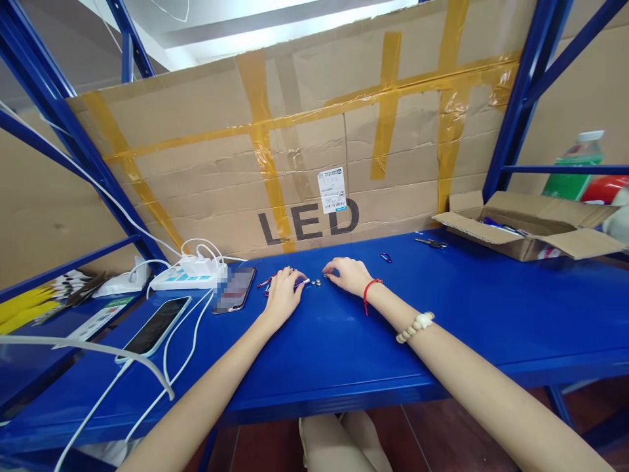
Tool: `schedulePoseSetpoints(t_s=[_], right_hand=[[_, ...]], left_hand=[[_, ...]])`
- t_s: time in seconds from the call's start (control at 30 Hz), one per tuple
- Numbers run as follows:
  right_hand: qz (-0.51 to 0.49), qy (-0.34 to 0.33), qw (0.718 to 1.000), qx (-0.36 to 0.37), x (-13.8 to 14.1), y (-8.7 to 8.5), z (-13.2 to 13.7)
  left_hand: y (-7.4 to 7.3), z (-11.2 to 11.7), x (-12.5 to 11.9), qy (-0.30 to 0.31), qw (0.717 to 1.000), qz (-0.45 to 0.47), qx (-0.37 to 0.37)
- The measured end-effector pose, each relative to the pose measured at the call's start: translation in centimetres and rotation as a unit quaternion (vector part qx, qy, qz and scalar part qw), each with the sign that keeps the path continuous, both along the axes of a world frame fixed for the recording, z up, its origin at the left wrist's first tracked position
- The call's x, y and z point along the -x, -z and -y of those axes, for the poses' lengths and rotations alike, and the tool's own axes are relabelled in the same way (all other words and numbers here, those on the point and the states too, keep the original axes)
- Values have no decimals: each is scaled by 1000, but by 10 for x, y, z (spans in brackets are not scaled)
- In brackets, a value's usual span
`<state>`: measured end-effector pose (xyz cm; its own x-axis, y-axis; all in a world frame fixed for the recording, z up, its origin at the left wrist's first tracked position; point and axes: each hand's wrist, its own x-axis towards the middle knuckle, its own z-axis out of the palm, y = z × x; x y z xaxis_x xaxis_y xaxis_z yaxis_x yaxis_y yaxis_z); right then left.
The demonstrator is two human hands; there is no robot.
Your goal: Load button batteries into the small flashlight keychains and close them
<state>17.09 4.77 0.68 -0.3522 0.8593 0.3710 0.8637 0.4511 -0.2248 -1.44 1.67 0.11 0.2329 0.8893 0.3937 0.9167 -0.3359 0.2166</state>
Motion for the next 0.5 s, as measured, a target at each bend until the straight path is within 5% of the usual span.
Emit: schedulePoseSetpoints(t_s=[0.3,0.5], right_hand=[[0,-2,1000,0,0,-3,1],[-41,112,992,-44,-2,-5,2]], left_hand=[[-1,2,-1,-46,998,34,-30],[-3,3,0,-51,997,44,-36]])
